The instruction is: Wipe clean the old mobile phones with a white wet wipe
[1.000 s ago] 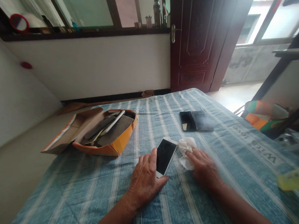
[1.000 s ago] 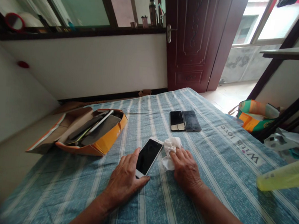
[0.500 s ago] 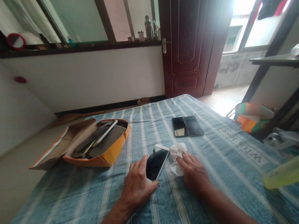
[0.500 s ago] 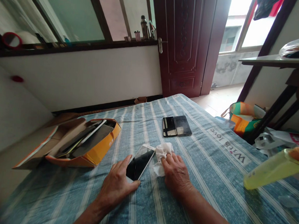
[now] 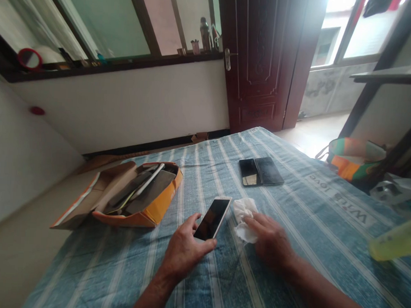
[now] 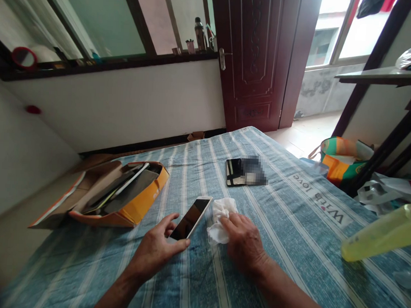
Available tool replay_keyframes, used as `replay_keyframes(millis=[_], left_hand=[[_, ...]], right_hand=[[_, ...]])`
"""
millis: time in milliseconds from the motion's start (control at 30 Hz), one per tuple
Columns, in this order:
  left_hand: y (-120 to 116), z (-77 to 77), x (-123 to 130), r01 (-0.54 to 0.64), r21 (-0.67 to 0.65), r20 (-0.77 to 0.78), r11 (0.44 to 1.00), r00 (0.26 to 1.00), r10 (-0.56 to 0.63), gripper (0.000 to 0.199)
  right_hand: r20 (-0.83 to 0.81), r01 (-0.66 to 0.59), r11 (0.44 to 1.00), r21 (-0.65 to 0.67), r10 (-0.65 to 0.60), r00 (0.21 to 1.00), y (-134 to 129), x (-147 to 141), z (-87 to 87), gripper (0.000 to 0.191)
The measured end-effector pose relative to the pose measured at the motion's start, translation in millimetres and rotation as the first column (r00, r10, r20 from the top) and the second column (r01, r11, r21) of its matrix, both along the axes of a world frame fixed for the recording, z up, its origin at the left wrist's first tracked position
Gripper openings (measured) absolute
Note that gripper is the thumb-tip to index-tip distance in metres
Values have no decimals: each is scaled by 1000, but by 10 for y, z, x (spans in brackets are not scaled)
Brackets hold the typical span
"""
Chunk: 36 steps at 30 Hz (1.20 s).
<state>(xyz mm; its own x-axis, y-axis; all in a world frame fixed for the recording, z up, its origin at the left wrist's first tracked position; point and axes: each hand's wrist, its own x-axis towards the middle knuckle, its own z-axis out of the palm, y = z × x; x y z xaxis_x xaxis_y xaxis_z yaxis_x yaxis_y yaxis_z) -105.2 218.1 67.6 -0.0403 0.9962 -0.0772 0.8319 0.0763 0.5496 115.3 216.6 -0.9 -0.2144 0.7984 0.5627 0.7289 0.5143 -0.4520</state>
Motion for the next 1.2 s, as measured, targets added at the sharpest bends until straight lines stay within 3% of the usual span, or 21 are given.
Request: replay_keyframes(millis=[100,167,233,333,433,700,833,967,1033,1133,1200], left_hand=[[6,20,-47,-11,-40,72,999,997,14,75],[1,21,-68,1,-50,77,999,997,3,72],[-11,18,-75,23,-32,40,999,999,-22,68],[-34,2,-61,72,23,-42,997,997,-70,61],[-53,-35,-37,120,64,-133,991,985,-111,58],[-129,-167,40,170,89,-333,981,934,-131,67],[-178,-160,32,197,123,-301,973,941,-152,63],[-322,-73,-10,133,210,-73,969,990,-120,50],[-443,-21,-9,84,136,140,987,985,-103,53],[-648,27,53,157,-62,444,986,889,-114,58],[-763,16,122,253,-117,568,960,810,-144,48]], right_hand=[[-336,-173,976,-129,122,934,-57,-1,104,24],[-620,-327,899,-291,83,780,-92,-2,199,17],[-814,-462,781,-421,-100,573,-112,-8,284,22],[-869,-567,659,-493,-345,355,-106,-25,356,31],[-854,-604,609,-514,-433,289,-87,-38,369,36],[-826,-622,561,-546,-483,290,-106,-13,333,34],[-818,-610,554,-567,-465,338,-120,-9,347,36],[-814,-626,522,-579,-405,416,-179,-42,395,37],[-813,-653,484,-582,-357,460,-237,-75,407,36],[-806,-702,397,-591,-266,529,-342,-139,380,33],[-804,-725,350,-593,-204,559,-404,-184,338,29]])
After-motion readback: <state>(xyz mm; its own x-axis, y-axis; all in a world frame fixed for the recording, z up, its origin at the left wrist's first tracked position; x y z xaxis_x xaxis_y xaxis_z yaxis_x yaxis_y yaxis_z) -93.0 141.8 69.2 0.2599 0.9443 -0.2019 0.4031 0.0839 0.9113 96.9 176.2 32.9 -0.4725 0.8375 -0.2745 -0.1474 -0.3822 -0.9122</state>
